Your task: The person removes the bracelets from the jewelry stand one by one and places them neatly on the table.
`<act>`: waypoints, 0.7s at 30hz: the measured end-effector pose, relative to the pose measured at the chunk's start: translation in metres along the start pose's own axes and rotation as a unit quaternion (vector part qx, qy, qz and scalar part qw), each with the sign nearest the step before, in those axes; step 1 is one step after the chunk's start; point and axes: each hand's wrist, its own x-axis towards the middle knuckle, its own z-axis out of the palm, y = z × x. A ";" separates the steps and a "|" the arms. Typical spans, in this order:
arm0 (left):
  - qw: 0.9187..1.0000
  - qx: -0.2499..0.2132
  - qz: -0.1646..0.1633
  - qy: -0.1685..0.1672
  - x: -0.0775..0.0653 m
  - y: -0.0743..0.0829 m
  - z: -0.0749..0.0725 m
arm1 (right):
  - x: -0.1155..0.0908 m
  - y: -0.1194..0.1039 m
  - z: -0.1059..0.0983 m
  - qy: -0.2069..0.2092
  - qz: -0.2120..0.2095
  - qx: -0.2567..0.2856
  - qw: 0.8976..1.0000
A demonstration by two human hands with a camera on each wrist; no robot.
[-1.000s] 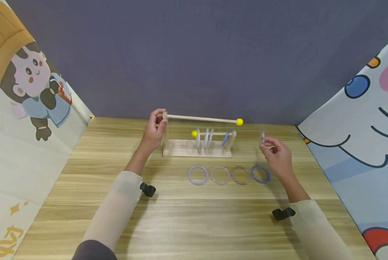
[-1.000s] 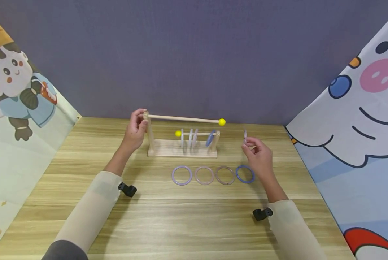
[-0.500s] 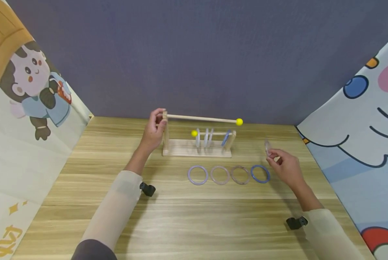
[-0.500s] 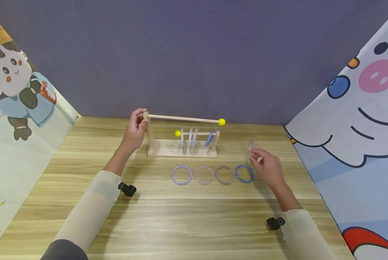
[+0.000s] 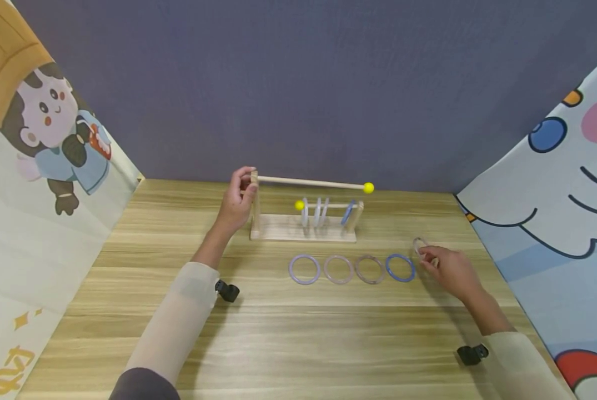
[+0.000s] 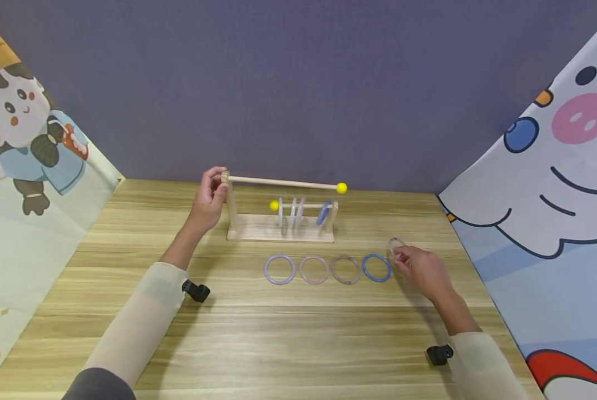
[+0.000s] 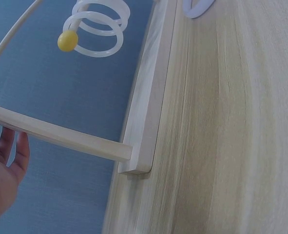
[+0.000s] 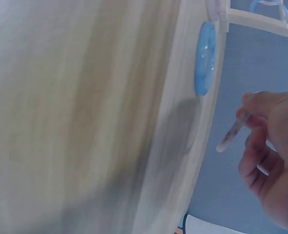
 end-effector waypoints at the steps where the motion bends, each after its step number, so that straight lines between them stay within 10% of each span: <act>1: 1.000 0.000 0.003 0.000 0.000 0.001 0.000 | -0.001 0.001 0.001 -0.010 0.001 -0.003 1.000; 21: 1.000 -0.008 0.004 0.000 -0.001 0.003 0.000 | -0.018 0.009 0.010 -0.110 0.045 -0.041 0.992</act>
